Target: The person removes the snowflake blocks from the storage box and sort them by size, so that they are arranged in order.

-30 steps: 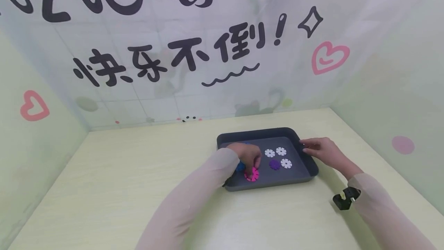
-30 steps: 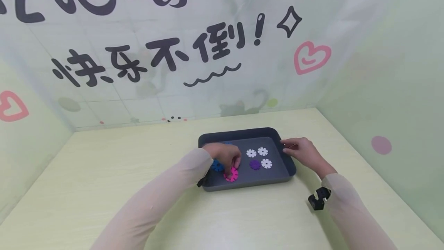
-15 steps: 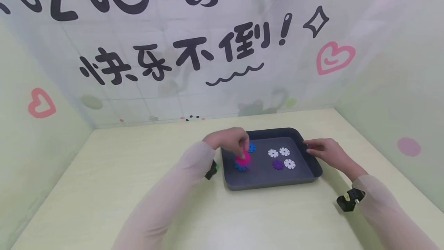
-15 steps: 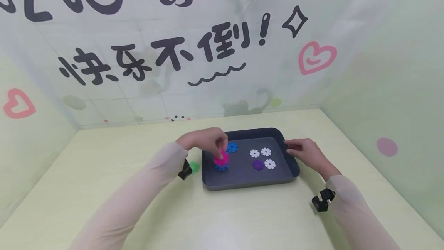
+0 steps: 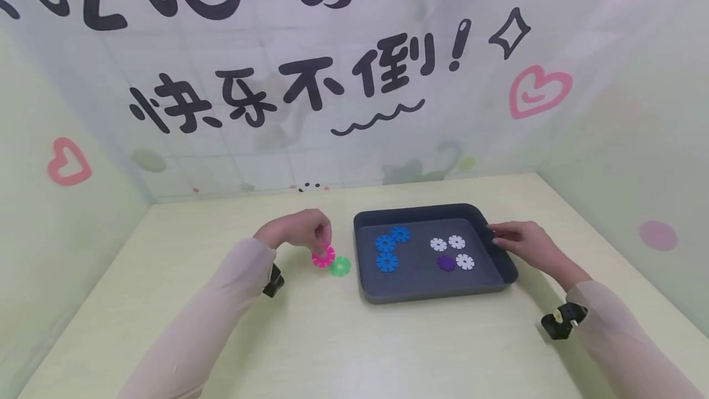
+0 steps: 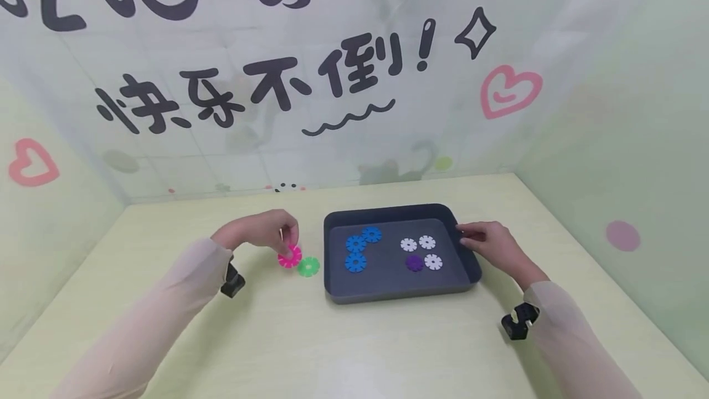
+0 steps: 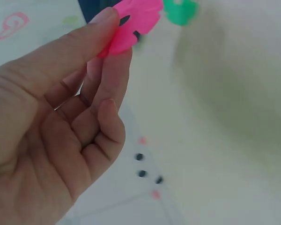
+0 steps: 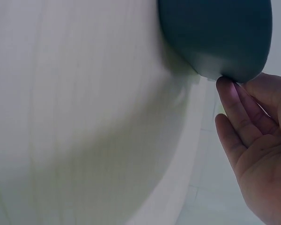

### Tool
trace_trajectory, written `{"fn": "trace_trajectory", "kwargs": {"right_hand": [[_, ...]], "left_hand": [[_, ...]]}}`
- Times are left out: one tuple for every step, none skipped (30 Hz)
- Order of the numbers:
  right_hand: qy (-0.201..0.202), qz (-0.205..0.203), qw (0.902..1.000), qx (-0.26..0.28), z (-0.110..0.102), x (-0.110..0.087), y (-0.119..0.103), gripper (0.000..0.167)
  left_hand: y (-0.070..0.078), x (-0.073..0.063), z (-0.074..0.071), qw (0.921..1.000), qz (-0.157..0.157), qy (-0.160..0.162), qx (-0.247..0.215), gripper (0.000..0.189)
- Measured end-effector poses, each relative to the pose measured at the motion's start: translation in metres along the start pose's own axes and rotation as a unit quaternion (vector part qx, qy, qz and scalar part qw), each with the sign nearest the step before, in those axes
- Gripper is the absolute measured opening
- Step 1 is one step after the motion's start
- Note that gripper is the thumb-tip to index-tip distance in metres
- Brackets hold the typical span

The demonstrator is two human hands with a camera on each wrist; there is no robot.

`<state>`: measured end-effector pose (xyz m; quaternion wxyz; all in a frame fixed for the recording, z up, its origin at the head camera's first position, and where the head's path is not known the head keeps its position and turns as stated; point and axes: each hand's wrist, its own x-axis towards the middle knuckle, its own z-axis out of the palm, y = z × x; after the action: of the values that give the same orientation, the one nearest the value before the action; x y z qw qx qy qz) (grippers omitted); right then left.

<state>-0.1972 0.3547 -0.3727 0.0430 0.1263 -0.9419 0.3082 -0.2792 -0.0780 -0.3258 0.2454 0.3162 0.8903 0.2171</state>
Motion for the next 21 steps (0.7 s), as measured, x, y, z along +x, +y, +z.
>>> {"fn": "trace_trajectory", "kwargs": {"right_hand": [[-0.001, 0.000, 1.0000, 0.001, 0.000, 0.000, 0.000, 0.034], [-0.001, 0.001, 1.0000, 0.000, -0.001, -0.001, 0.000, 0.034], [-0.002, 0.001, 1.0000, 0.001, -0.001, -0.001, 0.000, 0.034], [-0.003, 0.002, 1.0000, 0.001, -0.001, -0.001, 0.000, 0.034], [-0.004, 0.002, 1.0000, 0.003, -0.001, -0.001, 0.000, 0.034], [-0.004, 0.001, 1.0000, 0.006, -0.001, -0.001, -0.001, 0.034], [-0.004, 0.001, 0.9999, 0.009, -0.001, -0.001, -0.001, 0.034], [-0.004, 0.001, 0.9999, 0.010, -0.001, -0.001, -0.001, 0.034], [-0.004, 0.001, 0.9999, 0.012, 0.000, -0.001, -0.001, 0.034], [-0.003, 0.001, 0.9999, 0.012, 0.000, -0.001, -0.002, 0.034], [-0.001, 0.000, 0.9999, 0.012, 0.000, -0.001, -0.002, 0.034], [0.000, 0.000, 0.9999, 0.012, 0.000, -0.001, -0.002, 0.034], [0.000, 0.001, 0.9999, 0.011, 0.000, -0.001, -0.001, 0.034], [0.001, 0.001, 1.0000, 0.009, 0.000, -0.001, -0.001, 0.034], [0.001, 0.001, 1.0000, 0.008, 0.000, -0.001, -0.001, 0.034], [0.002, 0.001, 1.0000, 0.006, 0.000, -0.001, -0.001, 0.034], [0.003, 0.001, 1.0000, 0.006, 0.001, -0.001, 0.000, 0.034], [0.003, 0.002, 1.0000, 0.005, 0.001, -0.001, 0.000, 0.034], [0.003, 0.001, 1.0000, 0.004, 0.001, -0.001, 0.001, 0.034], [0.003, 0.000, 1.0000, 0.005, 0.001, -0.001, 0.001, 0.034], [0.004, 0.000, 1.0000, 0.005, 0.001, -0.001, 0.001, 0.034]], "left_hand": [[-0.006, -0.001, 0.003, 1.0000, -0.007, -0.003, -0.006, 0.015], [-0.010, -0.001, 0.006, 0.9998, -0.017, -0.006, -0.010, 0.015], [-0.014, -0.001, 0.009, 0.9995, -0.027, -0.008, -0.017, 0.015], [-0.018, -0.002, 0.012, 0.9992, -0.034, -0.010, -0.021, 0.015], [-0.022, -0.002, 0.015, 0.9988, -0.041, -0.010, -0.024, 0.015], [-0.025, -0.002, 0.017, 0.9985, -0.046, -0.009, -0.026, 0.014], [-0.028, -0.002, 0.018, 0.9983, -0.051, -0.008, -0.025, 0.014], [-0.030, -0.002, 0.020, 0.9981, -0.056, -0.007, -0.026, 0.014], [-0.031, -0.001, 0.021, 0.9979, -0.060, -0.004, -0.026, 0.013], [-0.033, -0.001, 0.022, 0.9977, -0.064, -0.001, -0.024, 0.013], [-0.034, -0.001, 0.022, 0.9975, -0.067, 0.002, -0.023, 0.013], [-0.035, 0.000, 0.023, 0.9975, -0.067, 0.005, -0.022, 0.012], [-0.036, 0.001, 0.024, 0.9973, -0.070, 0.007, -0.022, 0.012], [-0.037, 0.001, 0.025, 0.9973, -0.069, 0.010, -0.022, 0.012], [-0.038, 0.002, 0.025, 0.9974, -0.068, 0.011, -0.021, 0.011], [-0.038, 0.003, 0.026, 0.9975, -0.066, 0.013, -0.021, 0.011], [-0.038, 0.004, 0.027, 0.9976, -0.064, 0.015, -0.021, 0.011], [-0.039, 0.004, 0.027, 0.9977, -0.062, 0.016, -0.022, 0.010], [-0.039, 0.005, 0.028, 0.9979, -0.059, 0.017, -0.022, 0.010], [-0.039, 0.006, 0.028, 0.9979, -0.057, 0.018, -0.023, 0.010], [-0.039, 0.007, 0.028, 0.9979, -0.057, 0.020, -0.025, 0.010]]}}
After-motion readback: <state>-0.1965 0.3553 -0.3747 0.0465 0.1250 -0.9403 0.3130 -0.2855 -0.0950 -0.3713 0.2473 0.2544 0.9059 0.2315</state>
